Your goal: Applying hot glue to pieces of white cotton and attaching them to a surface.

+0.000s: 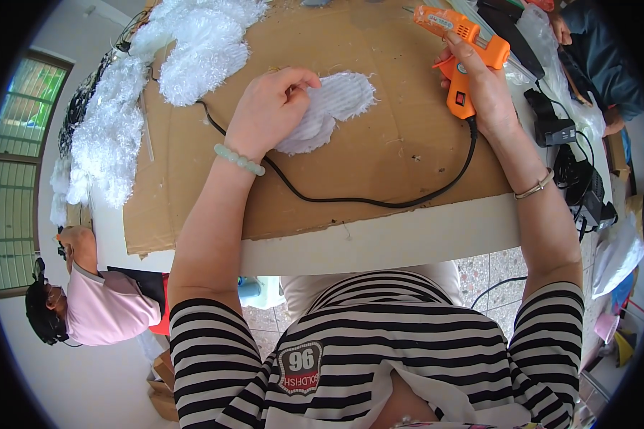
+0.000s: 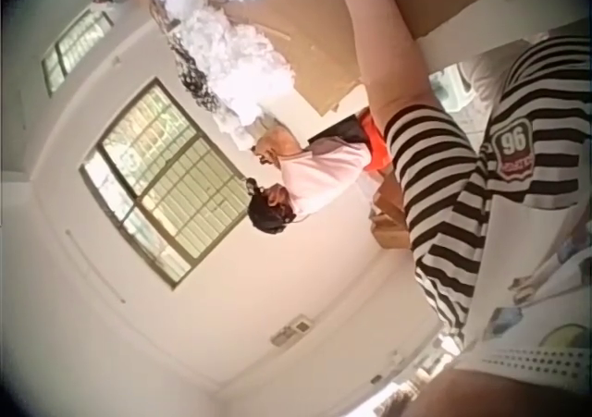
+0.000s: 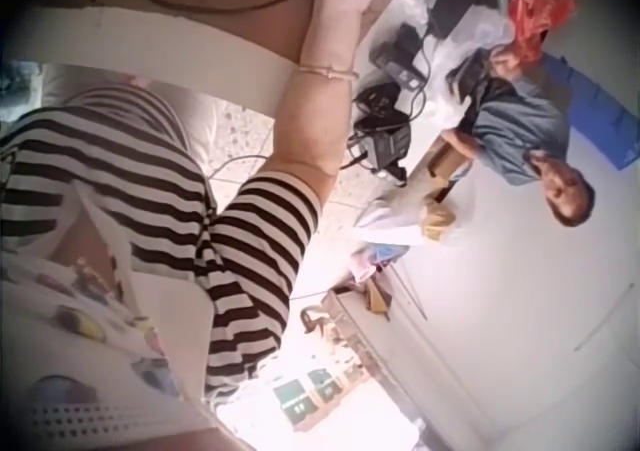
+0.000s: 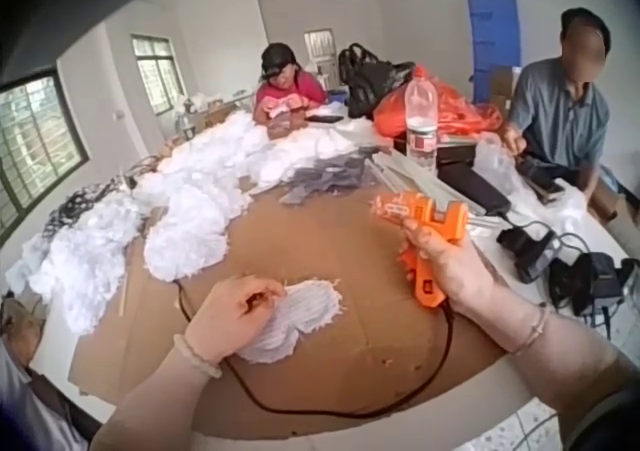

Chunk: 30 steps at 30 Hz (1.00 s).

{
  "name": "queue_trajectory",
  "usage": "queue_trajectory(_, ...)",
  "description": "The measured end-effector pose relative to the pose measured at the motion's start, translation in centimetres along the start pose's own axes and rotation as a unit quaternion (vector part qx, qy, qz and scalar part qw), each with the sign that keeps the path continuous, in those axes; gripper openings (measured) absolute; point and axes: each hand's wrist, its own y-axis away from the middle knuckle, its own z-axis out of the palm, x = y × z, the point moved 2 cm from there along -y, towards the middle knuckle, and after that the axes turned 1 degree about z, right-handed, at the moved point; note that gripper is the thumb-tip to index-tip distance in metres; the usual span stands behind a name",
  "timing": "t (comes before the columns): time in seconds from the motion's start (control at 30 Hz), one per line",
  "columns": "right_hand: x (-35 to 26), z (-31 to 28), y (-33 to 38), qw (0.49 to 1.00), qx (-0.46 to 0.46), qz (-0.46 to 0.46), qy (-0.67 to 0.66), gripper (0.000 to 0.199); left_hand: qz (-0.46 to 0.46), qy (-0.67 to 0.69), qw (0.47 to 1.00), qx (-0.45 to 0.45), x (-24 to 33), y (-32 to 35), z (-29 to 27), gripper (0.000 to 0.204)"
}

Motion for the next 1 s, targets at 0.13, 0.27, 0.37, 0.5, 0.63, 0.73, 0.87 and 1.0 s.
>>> queue_trajectory(0.13,-0.05,-0.05,0.04,1.0,-0.009,-0.002,0.008,0.032,0.024,-0.021,0.999,-0.001,0.32,0.05,-0.05,0.018)
queue_trajectory(0.27,0.07,0.14,-0.03,1.0,-0.001,-0.006,0.005,0.032,0.037,-0.019,0.999,0.002,0.15,0.04,0.18,0.018)
queue_trajectory(0.37,0.0,0.16,0.07,1.0,0.003,-0.002,0.005,0.032,0.028,-0.015,0.999,0.006,0.23,0.14,0.2,0.018)
queue_trajectory(0.5,0.22,-0.17,-0.14,1.0,-0.005,-0.005,0.018,0.032,0.042,-0.012,0.999,0.008,0.15,0.12,0.21,0.019)
queue_trajectory(0.63,0.38,-0.24,-0.3,0.999,-0.023,-0.003,0.024,0.032,0.048,-0.008,0.999,0.014,0.01,0.18,0.22,0.019)
queue_trajectory(0.73,0.18,-0.12,-0.13,1.0,-0.019,-0.002,0.021,0.032,0.043,-0.013,0.999,0.01,0.06,0.21,0.26,0.019)
queue_trajectory(0.87,0.12,0.06,-0.08,1.0,-0.002,-0.011,0.008,0.032,0.042,-0.029,0.999,0.001,0.11,0.3,0.17,0.018)
queue_trajectory(1.0,0.22,0.0,-0.16,1.0,-0.009,-0.011,0.015,0.033,0.055,-0.036,0.998,0.003,0.07,0.34,0.11,0.017)
